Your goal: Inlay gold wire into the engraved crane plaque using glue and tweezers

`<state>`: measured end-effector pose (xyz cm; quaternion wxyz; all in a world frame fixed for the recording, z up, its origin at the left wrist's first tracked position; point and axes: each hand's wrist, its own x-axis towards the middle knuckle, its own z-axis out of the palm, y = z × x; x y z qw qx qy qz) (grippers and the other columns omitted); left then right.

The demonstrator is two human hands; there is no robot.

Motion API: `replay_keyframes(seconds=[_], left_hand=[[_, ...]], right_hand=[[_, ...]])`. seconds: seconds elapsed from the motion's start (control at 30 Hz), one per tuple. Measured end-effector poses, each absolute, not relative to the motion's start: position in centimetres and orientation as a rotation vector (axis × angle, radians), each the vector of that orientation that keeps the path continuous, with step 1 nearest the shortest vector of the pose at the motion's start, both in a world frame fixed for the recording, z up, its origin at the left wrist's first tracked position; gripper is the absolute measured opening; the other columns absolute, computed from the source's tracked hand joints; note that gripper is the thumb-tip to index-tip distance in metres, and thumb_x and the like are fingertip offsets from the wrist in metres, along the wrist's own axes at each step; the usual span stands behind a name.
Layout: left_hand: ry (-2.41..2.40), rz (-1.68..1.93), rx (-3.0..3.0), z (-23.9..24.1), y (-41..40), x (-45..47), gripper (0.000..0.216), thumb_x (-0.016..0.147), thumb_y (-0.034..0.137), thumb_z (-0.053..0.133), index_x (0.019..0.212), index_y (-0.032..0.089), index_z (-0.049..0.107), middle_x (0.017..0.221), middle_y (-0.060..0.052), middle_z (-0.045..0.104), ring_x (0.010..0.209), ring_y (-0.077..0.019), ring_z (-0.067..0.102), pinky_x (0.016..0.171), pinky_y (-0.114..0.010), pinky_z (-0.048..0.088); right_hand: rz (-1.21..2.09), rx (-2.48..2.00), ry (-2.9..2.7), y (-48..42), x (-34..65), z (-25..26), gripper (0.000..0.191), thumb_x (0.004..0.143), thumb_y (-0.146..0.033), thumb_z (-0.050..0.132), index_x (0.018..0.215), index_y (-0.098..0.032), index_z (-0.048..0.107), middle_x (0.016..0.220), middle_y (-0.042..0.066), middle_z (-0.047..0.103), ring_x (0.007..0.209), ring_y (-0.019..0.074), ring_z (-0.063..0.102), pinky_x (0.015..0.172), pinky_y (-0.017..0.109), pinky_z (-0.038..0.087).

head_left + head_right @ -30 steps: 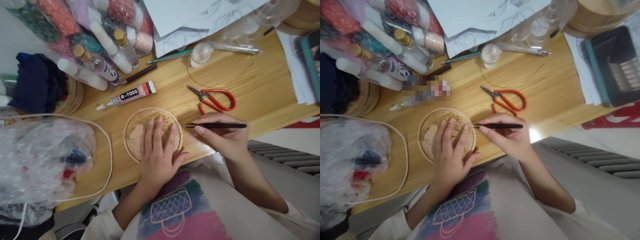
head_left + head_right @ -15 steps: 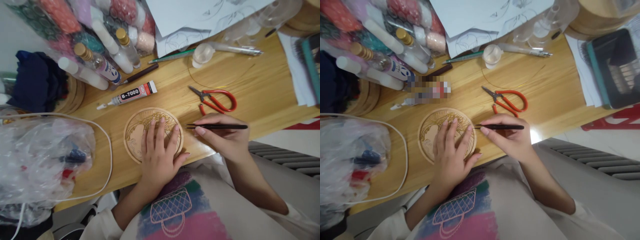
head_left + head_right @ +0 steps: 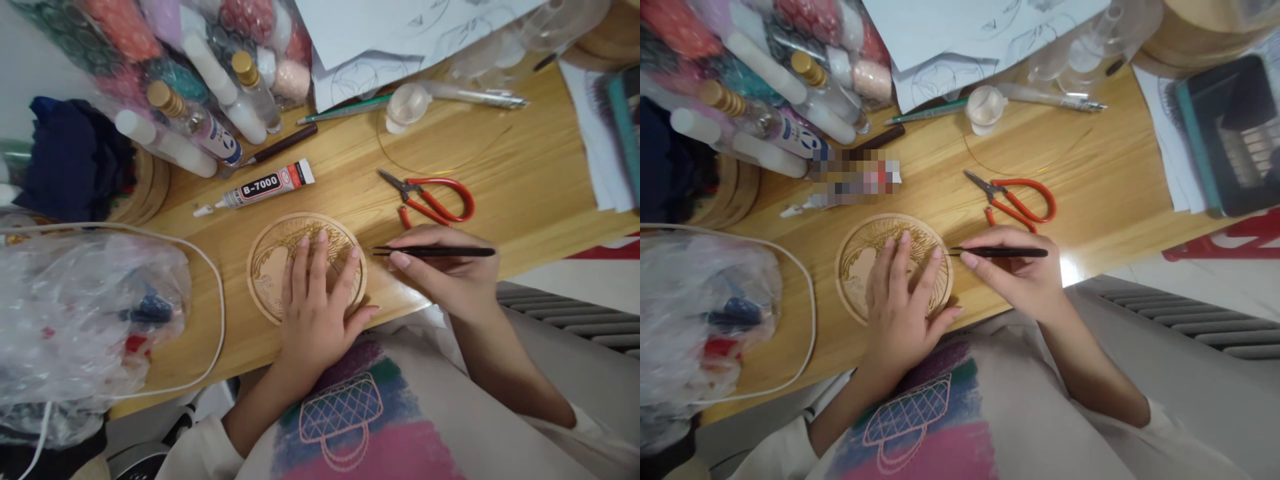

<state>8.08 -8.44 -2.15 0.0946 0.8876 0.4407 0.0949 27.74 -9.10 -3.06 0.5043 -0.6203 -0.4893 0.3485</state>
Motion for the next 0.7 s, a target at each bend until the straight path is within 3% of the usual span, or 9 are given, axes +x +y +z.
replay_keyframes(seconds=[0.13, 0.37, 0.7], left_hand=[[1.324, 0.38, 2.618, -2.26, -8.67, 7.89, 0.064, 0.091, 0.051, 0.054, 0.144, 0.015, 0.044, 0.151, -0.023, 0.037, 0.143, -0.0389, 0.03, 0.114, -0.055, 0.025], [1.326, 0.347, 2.624, -2.21, -8.83, 7.92, 0.056, 0.092, 0.05, 0.054, 0.14, 0.022, 0.051, 0.152, -0.021, 0.033, 0.142, -0.0407, 0.03, 0.113, -0.057, 0.026], [1.303, 0.342, 2.685, -2.17, -8.62, 8.02, 0.056, 0.093, 0.053, 0.049, 0.137, 0.02, 0.054, 0.149, -0.022, 0.039, 0.14, -0.0409, 0.033, 0.111, -0.057, 0.027]], right_hand=[[0.851, -1.464, -1.19, -8.98, 27.74, -2.95, 0.009, 0.078, -0.026, 0.077, 0.086, -0.03, 0.076, 0.081, -0.001, 0.076, 0.068, 0.0153, 0.07, 0.06, 0.029, 0.06], [0.855, -1.431, -1.196, -8.9, 27.72, -2.88, 0.012, 0.077, -0.023, 0.077, 0.087, -0.031, 0.076, 0.08, -0.002, 0.076, 0.068, 0.0148, 0.07, 0.059, 0.028, 0.06], [0.838, -1.429, -1.221, -8.86, 27.67, -2.87, 0.012, 0.078, -0.022, 0.077, 0.088, -0.029, 0.076, 0.081, -0.002, 0.076, 0.069, 0.014, 0.07, 0.06, 0.026, 0.058]])
